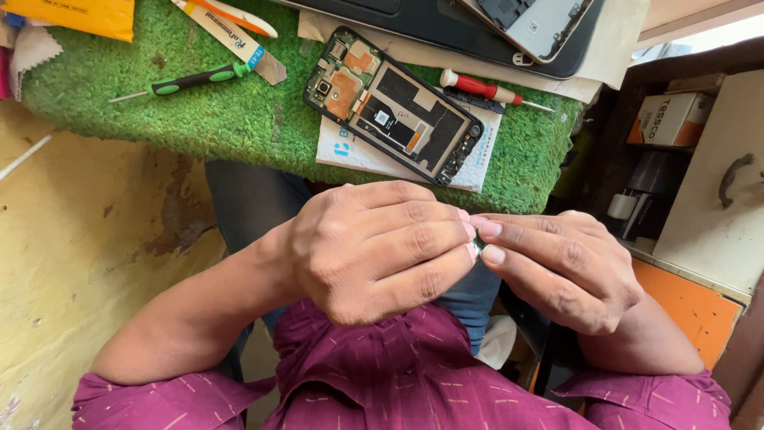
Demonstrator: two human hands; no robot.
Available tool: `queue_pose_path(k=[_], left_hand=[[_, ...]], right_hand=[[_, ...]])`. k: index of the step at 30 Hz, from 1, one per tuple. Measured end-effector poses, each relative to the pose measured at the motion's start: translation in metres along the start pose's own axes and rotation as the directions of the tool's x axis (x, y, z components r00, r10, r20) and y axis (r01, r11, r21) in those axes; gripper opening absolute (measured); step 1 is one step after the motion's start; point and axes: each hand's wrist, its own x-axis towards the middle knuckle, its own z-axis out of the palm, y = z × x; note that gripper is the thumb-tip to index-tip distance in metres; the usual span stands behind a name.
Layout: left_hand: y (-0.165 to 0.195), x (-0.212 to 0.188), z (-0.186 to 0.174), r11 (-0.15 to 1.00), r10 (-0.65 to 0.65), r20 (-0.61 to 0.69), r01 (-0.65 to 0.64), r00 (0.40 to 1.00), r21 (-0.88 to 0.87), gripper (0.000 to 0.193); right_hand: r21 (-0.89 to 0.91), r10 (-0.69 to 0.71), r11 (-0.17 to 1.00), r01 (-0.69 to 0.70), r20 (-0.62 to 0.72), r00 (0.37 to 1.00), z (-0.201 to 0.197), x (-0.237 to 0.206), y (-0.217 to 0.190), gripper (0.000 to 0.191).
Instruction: The person disassembles a smartphone, removes the battery, and manipulates internal components including a small circuit board. They then reinsert the battery and reassemble the phone, testing the device by pressing buttons and checking the screen.
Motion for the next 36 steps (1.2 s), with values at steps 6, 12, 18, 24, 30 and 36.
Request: queue_pose_path(k=[6, 12, 18, 24, 30, 36], left_hand=[[0.0003, -0.0004, 0.0004, 1.0, -0.01, -0.005, 0.01, 1.0, -0.019, 0.023], [0.0001, 0.001, 0.0016, 1.0, -0.008, -0.013, 0.008, 1.0, -0.023, 0.023], [0.004, 0.0016, 0.0006, 0.998, -0.048, 0.003, 0.048, 0.999, -0.03, 0.021], [0.0048, 0.0016, 0.0006, 0.997, -0.062, -0.004, 0.062, 0.998, -0.044, 0.021], [0.0044, 0.0025, -0.0018, 0.998, -0.034, -0.009, 0.034, 0.999, -0.044, 0.022], [0.0033, 0.0014, -0.0016, 0.999, -0.016, -0.012, 0.016, 1.0, -0.034, 0.023]], right_hand=[[0.01, 0.002, 1.0, -0.002, 0.0, 1.0, 0.0002, 0.0002, 0.0006, 0.027], [0.015, -0.026, 1.0, 0.026, 0.011, 1.0, -0.002, 0.0009, 0.0023, 0.027], [-0.013, -0.003, 1.0, 0.004, 0.018, 1.0, -0.0027, 0.0008, -0.0021, 0.028], [-0.025, 0.001, 1.0, 0.0, 0.035, 0.999, -0.0032, -0.001, -0.003, 0.027], [0.031, 0.027, 0.999, -0.028, 0.006, 1.0, -0.0029, -0.0029, -0.0005, 0.026], [0.044, 0.022, 0.999, -0.022, 0.008, 1.0, -0.0021, -0.0033, -0.0002, 0.026]])
